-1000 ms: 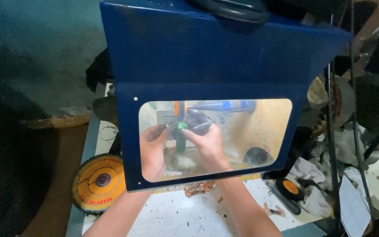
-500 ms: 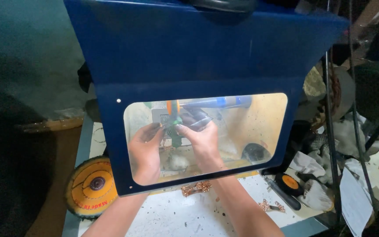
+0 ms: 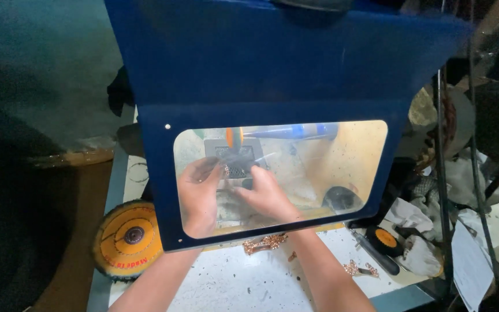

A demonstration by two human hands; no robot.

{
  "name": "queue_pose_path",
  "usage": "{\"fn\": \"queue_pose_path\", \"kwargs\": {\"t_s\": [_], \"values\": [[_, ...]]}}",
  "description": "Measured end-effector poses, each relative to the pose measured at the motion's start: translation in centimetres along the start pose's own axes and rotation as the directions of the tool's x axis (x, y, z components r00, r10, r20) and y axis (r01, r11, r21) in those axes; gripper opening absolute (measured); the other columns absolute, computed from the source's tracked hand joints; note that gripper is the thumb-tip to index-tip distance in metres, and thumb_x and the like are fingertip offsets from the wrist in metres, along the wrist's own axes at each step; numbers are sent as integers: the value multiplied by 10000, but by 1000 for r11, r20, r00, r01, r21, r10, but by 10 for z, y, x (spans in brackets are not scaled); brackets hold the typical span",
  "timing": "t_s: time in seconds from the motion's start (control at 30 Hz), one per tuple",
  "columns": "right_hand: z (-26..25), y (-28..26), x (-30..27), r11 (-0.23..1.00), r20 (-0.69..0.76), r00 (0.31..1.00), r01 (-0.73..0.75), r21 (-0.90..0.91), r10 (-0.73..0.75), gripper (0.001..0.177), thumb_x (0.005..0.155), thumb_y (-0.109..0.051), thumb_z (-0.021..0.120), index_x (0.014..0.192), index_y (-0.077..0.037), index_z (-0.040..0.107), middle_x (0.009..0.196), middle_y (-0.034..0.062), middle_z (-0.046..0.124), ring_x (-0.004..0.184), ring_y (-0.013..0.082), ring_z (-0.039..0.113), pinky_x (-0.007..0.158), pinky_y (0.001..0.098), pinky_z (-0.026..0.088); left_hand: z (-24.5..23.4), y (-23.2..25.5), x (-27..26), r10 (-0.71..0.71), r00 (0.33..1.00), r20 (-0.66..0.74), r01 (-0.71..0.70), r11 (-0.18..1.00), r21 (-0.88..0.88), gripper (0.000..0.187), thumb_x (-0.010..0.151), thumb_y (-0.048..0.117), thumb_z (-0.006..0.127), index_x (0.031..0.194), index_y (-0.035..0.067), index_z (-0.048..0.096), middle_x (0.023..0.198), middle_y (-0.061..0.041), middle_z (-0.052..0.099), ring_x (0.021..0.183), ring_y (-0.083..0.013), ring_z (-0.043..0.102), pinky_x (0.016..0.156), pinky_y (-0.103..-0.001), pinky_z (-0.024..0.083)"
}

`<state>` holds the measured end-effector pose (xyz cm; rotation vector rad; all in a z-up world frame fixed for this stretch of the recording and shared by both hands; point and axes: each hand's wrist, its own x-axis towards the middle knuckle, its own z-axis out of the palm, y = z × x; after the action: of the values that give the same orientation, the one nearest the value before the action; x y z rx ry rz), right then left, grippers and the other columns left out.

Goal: The person uses a bench grinder with a polishing wheel to smooth and polish a copper-colored chain. They hold the chain against the rotating wheel, repositioning it frequently to treat different sections. Finished pieces are placed on the workbench.

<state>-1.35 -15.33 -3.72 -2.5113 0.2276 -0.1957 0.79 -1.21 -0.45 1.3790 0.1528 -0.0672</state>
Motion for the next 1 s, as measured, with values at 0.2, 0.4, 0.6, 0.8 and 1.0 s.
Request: {"fn": "queue_pose_path", "kwargs": {"t_s": [0.2,0.4,0.6,0.8,1.0], "values": [[-9,-22,-10,868,-10,999,36,495,-36,300,790,-167,835,1036,-7,774,977,152,788,965,191,690,840,398,573,0,-2,2,9,1000,6,-9,1000,-5,271,826,164,860,1078,144,762,1018,-35,759,978,-139,705,875,-359,570],[-20,-32,-22,668,85,995,-103,737,60,117,861,-142,789,860,-26,800,724,111,753,687,169,687,650,344,606,-2,0,5,19,999,38,-20,999,27,247,844,243,867,1065,202,764,1006,11,763,937,-117,727,842,-304,565],[-18,-46,-20,493,66,987,-131,860,148,131,837,-104,817,766,-6,768,600,136,693,524,195,671,459,347,592,3,-16,15,56,995,80,-54,998,-27,262,961,332,740,1124,126,751,1081,-84,770,1036,-229,743,943,-407,579],[-18,-60,-17,457,-120,972,15,890,203,239,899,-126,735,693,-8,702,524,124,621,439,187,602,389,331,514,5,-15,5,113,975,190,-85,985,-151,296,932,278,753,1186,126,769,1132,-124,784,1056,-216,726,909,-440,630],[-13,-57,-17,422,-192,973,121,899,131,288,945,-129,705,687,-4,675,488,129,590,405,187,599,368,325,509,5,-28,12,196,962,189,-161,970,-183,308,934,169,755,1233,98,730,1189,-181,752,1114,-249,685,903,-470,635]]}}
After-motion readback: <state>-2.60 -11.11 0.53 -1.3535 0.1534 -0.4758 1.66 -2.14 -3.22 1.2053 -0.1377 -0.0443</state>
